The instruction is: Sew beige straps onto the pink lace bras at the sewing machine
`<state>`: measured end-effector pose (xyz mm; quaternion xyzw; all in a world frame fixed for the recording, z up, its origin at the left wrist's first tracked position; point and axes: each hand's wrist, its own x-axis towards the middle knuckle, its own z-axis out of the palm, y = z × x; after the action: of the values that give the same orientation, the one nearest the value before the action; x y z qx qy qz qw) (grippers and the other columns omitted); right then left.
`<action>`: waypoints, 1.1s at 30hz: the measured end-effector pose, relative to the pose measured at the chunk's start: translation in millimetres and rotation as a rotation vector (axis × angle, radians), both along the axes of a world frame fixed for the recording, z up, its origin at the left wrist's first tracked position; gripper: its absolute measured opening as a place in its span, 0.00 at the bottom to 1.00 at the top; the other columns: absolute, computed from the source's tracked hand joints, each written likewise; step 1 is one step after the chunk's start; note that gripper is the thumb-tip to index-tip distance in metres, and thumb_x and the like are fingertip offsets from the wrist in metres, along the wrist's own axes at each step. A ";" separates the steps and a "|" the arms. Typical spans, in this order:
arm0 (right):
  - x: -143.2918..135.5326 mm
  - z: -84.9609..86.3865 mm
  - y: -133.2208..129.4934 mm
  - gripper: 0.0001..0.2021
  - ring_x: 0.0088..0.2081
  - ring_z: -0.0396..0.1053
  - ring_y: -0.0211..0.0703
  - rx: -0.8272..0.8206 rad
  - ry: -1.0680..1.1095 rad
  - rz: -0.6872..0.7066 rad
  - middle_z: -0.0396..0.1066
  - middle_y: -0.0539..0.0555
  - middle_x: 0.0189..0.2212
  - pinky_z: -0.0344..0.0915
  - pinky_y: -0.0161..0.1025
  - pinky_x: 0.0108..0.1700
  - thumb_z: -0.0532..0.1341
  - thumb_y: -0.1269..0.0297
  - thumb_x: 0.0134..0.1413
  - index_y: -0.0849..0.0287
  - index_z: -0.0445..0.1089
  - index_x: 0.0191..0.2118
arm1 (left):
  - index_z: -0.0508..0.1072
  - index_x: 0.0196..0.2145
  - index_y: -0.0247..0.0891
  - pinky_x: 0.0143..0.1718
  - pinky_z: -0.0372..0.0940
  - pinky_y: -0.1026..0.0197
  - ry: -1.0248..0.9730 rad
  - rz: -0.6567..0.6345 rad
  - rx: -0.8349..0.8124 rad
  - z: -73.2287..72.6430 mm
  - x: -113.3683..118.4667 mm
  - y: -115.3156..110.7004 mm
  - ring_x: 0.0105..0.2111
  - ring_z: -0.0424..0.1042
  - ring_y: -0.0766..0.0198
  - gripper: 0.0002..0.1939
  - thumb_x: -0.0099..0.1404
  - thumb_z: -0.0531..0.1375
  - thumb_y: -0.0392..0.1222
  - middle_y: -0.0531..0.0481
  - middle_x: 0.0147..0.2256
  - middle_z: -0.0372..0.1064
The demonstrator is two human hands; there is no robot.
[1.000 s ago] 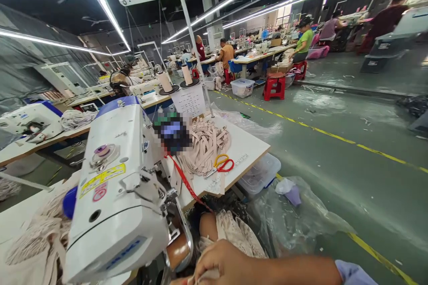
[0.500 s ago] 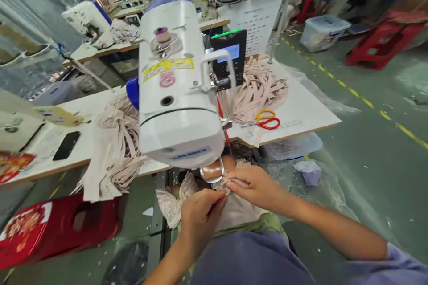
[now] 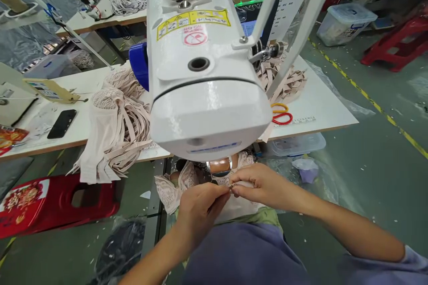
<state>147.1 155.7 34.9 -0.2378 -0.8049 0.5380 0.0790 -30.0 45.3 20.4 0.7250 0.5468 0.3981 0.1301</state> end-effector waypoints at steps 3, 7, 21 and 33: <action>0.4 1.1 1.2 0.10 0.30 0.66 0.37 -0.046 -0.038 0.030 0.73 0.49 0.27 0.56 0.33 0.33 0.57 0.65 0.56 0.59 0.76 0.35 | 0.75 0.34 0.37 0.26 0.62 0.70 0.006 0.006 -0.030 -3.1 -1.2 0.8 0.22 0.71 0.70 0.10 0.71 0.56 0.39 0.54 0.23 0.74; 0.2 0.0 2.2 0.09 0.30 0.66 0.37 -0.088 -0.049 0.033 0.74 0.49 0.28 0.56 0.32 0.33 0.58 0.66 0.56 0.59 0.76 0.35 | 0.75 0.39 0.36 0.27 0.63 0.69 0.011 0.007 -0.103 -3.1 -3.6 4.2 0.25 0.74 0.69 0.10 0.72 0.55 0.41 0.53 0.27 0.77; -11.4 2.2 -0.2 0.07 0.32 0.67 0.38 0.250 0.069 -0.156 0.71 0.51 0.27 0.57 0.34 0.33 0.59 0.68 0.57 0.59 0.75 0.32 | 0.69 0.28 0.38 0.22 0.56 0.65 0.136 0.204 -0.109 -11.5 6.3 6.7 0.20 0.68 0.67 0.19 0.75 0.47 0.43 0.55 0.21 0.69; -37.6 28.2 21.6 0.17 0.19 0.40 0.33 0.489 -0.167 -0.076 0.40 0.44 0.14 0.41 0.37 0.24 0.55 0.73 0.52 0.59 0.55 0.14 | 0.66 0.53 0.31 0.28 0.61 0.59 0.613 -0.010 0.338 -28.8 -44.6 16.9 0.26 0.68 0.62 0.15 0.70 0.50 0.30 0.49 0.31 0.73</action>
<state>109.5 177.3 63.1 -0.2854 -0.9052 0.3026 0.0875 -74.6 62.1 -8.4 0.8248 0.4832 0.2463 -0.1598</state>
